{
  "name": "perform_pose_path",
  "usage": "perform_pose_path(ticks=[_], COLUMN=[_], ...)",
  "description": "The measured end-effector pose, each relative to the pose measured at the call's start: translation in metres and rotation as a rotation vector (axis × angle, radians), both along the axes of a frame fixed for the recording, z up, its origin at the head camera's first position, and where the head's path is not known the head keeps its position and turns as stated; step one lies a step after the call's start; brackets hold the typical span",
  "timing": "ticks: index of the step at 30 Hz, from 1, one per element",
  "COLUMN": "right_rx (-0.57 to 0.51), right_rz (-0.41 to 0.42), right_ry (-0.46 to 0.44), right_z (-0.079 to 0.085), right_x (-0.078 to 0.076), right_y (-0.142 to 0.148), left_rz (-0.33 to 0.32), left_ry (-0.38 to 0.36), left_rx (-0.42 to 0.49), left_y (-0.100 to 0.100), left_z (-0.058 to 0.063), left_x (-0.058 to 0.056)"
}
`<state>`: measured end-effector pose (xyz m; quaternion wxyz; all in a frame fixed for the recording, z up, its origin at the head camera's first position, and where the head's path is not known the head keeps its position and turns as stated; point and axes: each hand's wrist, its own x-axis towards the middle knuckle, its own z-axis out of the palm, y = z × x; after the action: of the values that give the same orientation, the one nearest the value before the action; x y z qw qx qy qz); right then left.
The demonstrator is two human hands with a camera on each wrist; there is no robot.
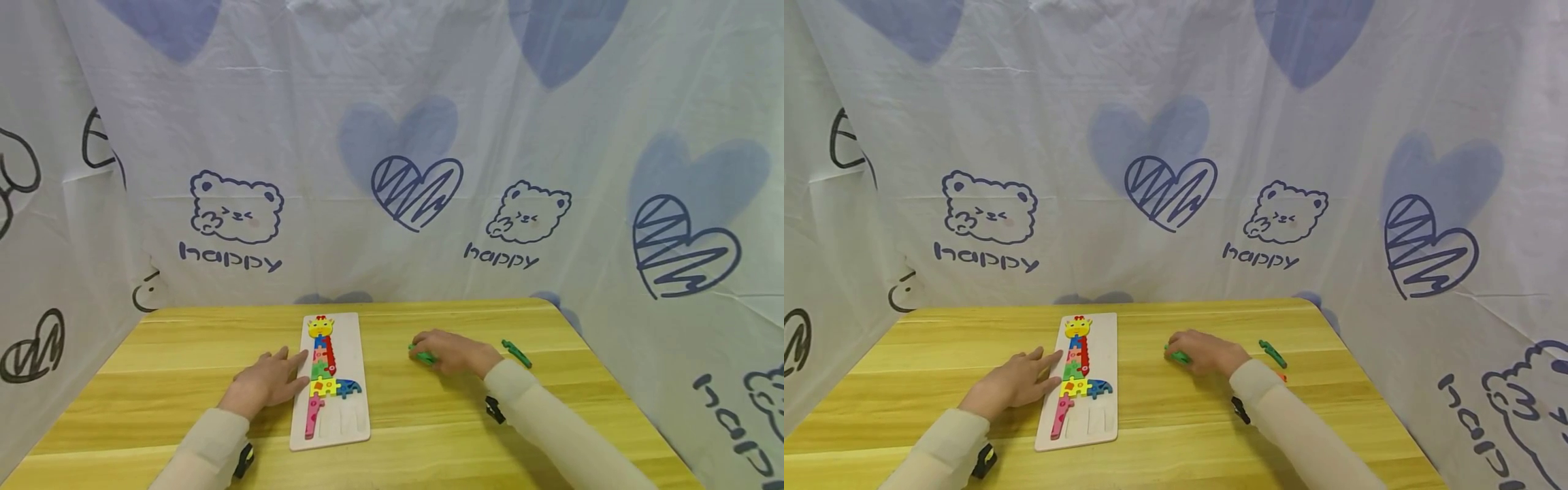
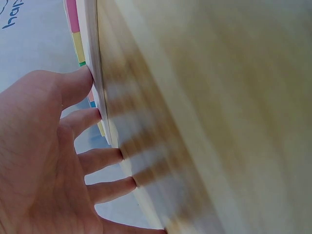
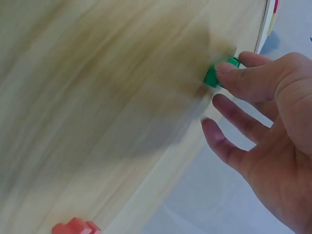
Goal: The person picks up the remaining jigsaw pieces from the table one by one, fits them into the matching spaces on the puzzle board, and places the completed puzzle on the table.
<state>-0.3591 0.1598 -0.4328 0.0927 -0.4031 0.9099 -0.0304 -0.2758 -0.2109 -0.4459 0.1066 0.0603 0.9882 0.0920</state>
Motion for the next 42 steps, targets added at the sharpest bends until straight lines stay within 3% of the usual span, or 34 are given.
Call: perform_pose_path(ticks=[13, 22, 34, 42], right_rx=[0.039, -0.028, -0.133, -0.169], right_rz=[-0.025, -0.046, -0.094, -0.070], right_ry=[-0.058, -0.101, -0.068, 0.002], right_z=[0.005, 0.006, 0.003, 0.007], right_x=[0.003, 0.002, 0.007, 0.013], right_y=[0.003, 0.004, 0.003, -0.012], left_rz=[-0.002, -0.006, -0.002, -0.005], left_ry=[-0.002, 0.005, 0.003, -0.001], left_rx=[-0.001, 0.005, 0.004, 0.005], left_y=[0.000, 0.000, 0.000, 0.000], left_z=[-0.001, -0.001, -0.002, 0.001], left_x=[0.000, 0.000, -0.001, 0.001])
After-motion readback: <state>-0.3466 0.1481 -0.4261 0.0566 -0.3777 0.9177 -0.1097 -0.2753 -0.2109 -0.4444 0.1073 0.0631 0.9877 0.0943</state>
